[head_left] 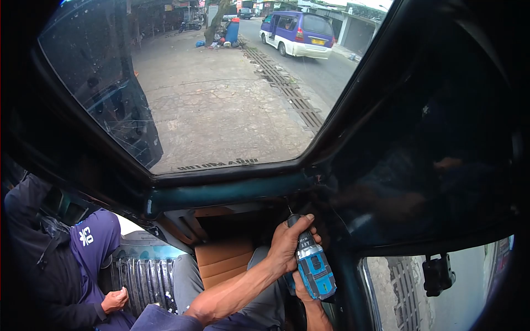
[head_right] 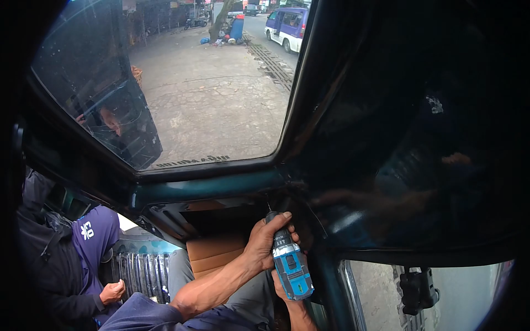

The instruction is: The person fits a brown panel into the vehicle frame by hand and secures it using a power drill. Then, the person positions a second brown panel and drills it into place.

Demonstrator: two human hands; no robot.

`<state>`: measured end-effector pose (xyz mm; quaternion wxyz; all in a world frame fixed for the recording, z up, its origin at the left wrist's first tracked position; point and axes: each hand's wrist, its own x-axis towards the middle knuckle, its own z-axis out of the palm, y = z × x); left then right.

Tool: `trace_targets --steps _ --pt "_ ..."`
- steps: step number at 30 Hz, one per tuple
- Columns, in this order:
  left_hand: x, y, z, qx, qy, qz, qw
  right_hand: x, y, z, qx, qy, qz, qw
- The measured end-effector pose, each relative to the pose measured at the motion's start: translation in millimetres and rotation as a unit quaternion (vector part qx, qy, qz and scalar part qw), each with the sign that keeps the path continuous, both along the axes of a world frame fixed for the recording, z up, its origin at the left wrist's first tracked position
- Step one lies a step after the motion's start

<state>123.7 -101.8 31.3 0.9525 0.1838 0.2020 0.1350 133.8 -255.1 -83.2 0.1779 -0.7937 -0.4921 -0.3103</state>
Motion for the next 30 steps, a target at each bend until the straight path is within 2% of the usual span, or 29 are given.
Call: trace_targets --steps 2,6,8,9,11,12,13,14,15,16,17,18,20,24,26,30 --pt "0 0 -2 -0.002 -0.006 -0.002 1.0 0 1 13 -0.002 0.038 0.035 0.999" --pt "1 -1 -2 -0.004 -0.006 -0.001 1.0 1 3 19 0.025 0.032 0.041 0.998" --pt "1 -1 -3 -0.014 -0.004 -0.014 1.0 0 2 0 0.084 0.2 0.007 0.976" --pt "1 -1 -4 -0.014 -0.004 -0.014 1.0 0 5 7 0.085 0.201 0.007 0.976" --pt "1 -1 -4 -0.01 -0.007 -0.008 1.0 0 12 26 0.067 0.064 0.01 0.996" --pt "1 -2 -4 -0.01 -0.006 -0.008 1.0 1 11 15 0.066 0.065 0.01 0.996" --pt "0 -2 -3 -0.004 -0.01 0.003 1.0 2 10 -2 -0.002 -0.168 -0.11 0.98" --pt "0 -3 -2 0.004 -0.013 0.014 1.0 2 7 -17 -0.07 -0.389 -0.221 0.891" --pt "-1 -4 -3 0.005 -0.012 0.014 1.0 0 5 -10 -0.069 -0.388 -0.221 0.892" --pt "-1 -4 -4 0.003 -0.014 0.014 1.0 -2 2 4 -0.05 -0.218 -0.117 0.968" --pt "-1 -3 -4 0.002 -0.018 0.013 1.0 -2 1 12 -0.027 -0.04 -0.006 0.999" --pt "-1 -3 -3 0.004 -0.02 0.014 1.0 -1 3 15 -0.024 -0.042 -0.006 0.999" --pt "-2 -3 -1 -0.004 -0.008 -0.001 1.0 1 5 18 0.026 0.029 0.042 0.998" --pt "-1 -3 -1 0.0 -0.017 0.014 1.0 3 0 5 0.012 -0.037 0.027 0.999" --pt "-2 -3 2 0.002 -0.01 0.009 1.0 2 1 15 -0.001 0.013 0.037 0.999" --pt "-1 -2 -1 0.005 -0.005 0.007 1.0 1 0 13 0.012 0.027 0.053 0.998"
